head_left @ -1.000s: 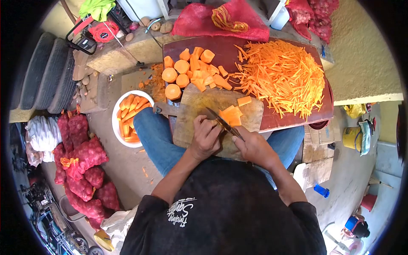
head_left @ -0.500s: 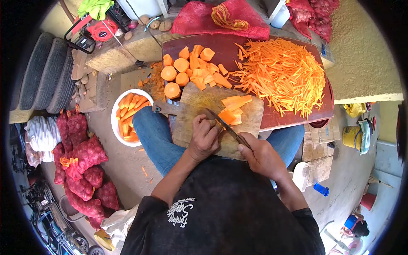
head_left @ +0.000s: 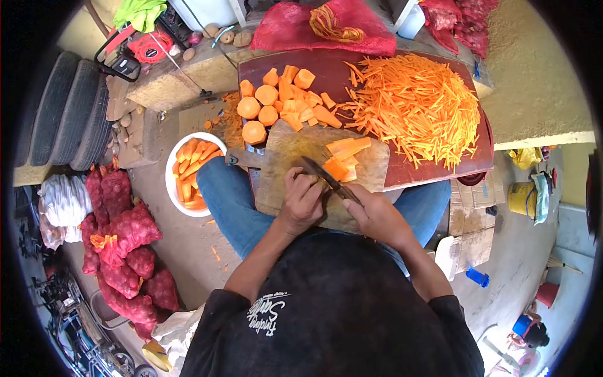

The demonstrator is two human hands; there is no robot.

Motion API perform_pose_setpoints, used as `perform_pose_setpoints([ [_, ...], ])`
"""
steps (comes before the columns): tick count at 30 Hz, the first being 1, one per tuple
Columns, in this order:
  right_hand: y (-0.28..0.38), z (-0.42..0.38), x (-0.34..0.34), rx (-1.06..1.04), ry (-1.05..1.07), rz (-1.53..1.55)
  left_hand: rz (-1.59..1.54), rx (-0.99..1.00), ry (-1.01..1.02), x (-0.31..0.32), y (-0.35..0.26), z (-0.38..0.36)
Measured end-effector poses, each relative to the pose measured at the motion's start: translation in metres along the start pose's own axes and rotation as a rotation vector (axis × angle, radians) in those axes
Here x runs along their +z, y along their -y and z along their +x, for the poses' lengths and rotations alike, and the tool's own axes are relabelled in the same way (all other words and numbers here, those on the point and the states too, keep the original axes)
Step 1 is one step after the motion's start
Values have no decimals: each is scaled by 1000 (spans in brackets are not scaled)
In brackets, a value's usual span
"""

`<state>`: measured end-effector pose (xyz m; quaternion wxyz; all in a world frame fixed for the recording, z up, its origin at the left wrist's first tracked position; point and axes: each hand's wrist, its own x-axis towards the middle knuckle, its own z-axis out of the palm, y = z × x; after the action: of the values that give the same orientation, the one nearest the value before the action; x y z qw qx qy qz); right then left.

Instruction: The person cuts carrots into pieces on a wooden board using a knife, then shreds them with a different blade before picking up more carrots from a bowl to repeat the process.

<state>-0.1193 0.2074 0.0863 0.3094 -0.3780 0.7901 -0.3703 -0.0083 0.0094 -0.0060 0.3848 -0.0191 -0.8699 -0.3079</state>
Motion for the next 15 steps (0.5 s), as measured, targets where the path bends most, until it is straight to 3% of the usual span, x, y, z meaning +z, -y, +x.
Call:
perform_pose_setpoints([
  [5, 35, -15, -22, 47, -2, 91, -9, 4, 3, -2, 2, 1],
  [15, 33, -26, -18, 43, 17, 49, -1, -6, -1, -3, -2, 4],
])
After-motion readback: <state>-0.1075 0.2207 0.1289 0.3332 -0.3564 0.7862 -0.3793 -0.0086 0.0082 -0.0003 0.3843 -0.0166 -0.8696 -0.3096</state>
